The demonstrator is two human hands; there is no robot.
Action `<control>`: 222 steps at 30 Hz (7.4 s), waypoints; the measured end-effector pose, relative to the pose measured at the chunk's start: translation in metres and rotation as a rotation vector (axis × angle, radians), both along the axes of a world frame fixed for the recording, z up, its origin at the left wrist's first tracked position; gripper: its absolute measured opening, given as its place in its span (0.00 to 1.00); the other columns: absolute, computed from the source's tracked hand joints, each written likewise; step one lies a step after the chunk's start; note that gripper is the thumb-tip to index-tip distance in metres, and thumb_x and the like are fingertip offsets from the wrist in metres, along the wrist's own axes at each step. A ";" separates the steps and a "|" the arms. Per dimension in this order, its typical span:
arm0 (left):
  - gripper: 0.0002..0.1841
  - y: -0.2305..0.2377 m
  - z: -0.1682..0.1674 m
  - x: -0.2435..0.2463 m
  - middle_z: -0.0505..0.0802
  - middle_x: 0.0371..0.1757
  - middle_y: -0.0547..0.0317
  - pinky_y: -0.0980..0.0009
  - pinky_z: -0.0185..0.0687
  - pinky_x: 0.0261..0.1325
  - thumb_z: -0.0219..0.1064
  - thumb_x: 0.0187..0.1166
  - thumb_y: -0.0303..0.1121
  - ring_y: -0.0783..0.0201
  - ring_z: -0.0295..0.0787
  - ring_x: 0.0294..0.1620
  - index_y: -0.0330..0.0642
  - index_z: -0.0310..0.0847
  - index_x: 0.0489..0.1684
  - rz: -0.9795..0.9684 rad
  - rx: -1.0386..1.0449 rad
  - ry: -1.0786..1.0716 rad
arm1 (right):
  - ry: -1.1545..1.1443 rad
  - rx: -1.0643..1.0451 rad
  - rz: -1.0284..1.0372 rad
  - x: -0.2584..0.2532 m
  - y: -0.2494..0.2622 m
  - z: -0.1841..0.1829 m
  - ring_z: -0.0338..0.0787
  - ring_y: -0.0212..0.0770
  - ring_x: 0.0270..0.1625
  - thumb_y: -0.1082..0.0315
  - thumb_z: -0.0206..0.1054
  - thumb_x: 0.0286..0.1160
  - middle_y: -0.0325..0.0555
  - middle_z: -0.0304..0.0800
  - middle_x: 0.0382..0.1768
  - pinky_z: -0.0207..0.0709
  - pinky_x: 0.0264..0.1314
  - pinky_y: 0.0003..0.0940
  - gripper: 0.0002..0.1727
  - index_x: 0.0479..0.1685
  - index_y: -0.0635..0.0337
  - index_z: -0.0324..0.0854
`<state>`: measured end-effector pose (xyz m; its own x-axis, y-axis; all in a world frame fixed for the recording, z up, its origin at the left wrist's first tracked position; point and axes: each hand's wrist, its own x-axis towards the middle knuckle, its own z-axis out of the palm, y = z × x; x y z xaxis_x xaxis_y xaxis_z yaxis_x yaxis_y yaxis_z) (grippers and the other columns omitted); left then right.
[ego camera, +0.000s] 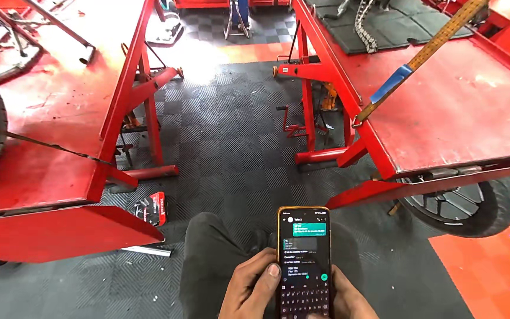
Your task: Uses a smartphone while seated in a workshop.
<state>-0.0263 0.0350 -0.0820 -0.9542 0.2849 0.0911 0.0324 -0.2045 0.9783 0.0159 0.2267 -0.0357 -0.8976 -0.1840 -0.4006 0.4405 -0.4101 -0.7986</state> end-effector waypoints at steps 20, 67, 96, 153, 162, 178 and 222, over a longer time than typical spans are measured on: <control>0.23 -0.006 0.003 -0.001 0.88 0.65 0.47 0.61 0.93 0.60 0.65 0.79 0.30 0.62 0.91 0.60 0.26 0.76 0.69 -0.326 -0.148 0.004 | -0.003 0.044 -0.084 0.002 0.002 -0.001 0.95 0.51 0.53 0.91 0.63 0.62 0.55 0.91 0.57 0.93 0.52 0.51 0.32 0.69 0.65 0.59; 0.28 -0.004 0.003 -0.002 0.87 0.67 0.46 0.61 0.91 0.62 0.66 0.82 0.42 0.62 0.89 0.62 0.27 0.74 0.71 -0.337 -0.155 0.113 | -0.006 0.085 -0.144 0.002 -0.001 0.001 0.96 0.49 0.48 0.82 0.59 0.77 0.54 0.93 0.52 0.94 0.45 0.48 0.20 0.67 0.68 0.65; 0.25 -0.001 0.007 -0.002 0.87 0.66 0.47 0.62 0.90 0.64 0.66 0.79 0.34 0.64 0.89 0.63 0.26 0.74 0.71 -0.327 -0.187 0.123 | 0.023 0.120 -0.128 0.002 0.000 0.001 0.96 0.50 0.51 0.86 0.67 0.68 0.56 0.92 0.53 0.94 0.51 0.47 0.29 0.69 0.69 0.62; 0.23 -0.005 0.011 0.000 0.86 0.70 0.44 0.65 0.88 0.67 0.58 0.86 0.38 0.65 0.87 0.66 0.27 0.76 0.69 -0.288 -0.257 0.180 | 0.126 0.016 -0.128 0.004 -0.003 -0.006 0.92 0.47 0.61 0.89 0.61 0.69 0.55 0.88 0.62 0.87 0.67 0.47 0.31 0.74 0.70 0.57; 0.23 -0.004 0.011 0.001 0.85 0.70 0.44 0.63 0.88 0.69 0.60 0.84 0.37 0.64 0.87 0.67 0.27 0.75 0.70 -0.305 -0.263 0.182 | 0.131 -0.001 -0.137 0.006 0.000 -0.009 0.92 0.47 0.62 0.85 0.56 0.77 0.55 0.87 0.62 0.87 0.67 0.49 0.27 0.76 0.70 0.58; 0.23 -0.003 0.010 0.000 0.85 0.70 0.44 0.63 0.88 0.68 0.60 0.85 0.37 0.64 0.87 0.67 0.27 0.74 0.71 -0.313 -0.242 0.160 | 0.080 0.025 -0.164 0.007 0.002 -0.009 0.92 0.48 0.60 0.80 0.47 0.84 0.55 0.87 0.61 0.89 0.63 0.52 0.20 0.74 0.69 0.62; 0.30 -0.007 0.004 0.000 0.88 0.66 0.48 0.62 0.89 0.67 0.65 0.82 0.42 0.65 0.88 0.65 0.27 0.71 0.74 -0.326 -0.220 0.158 | 0.118 0.029 -0.123 0.006 0.002 -0.009 0.92 0.49 0.59 0.83 0.53 0.80 0.56 0.88 0.60 0.88 0.64 0.51 0.21 0.72 0.71 0.64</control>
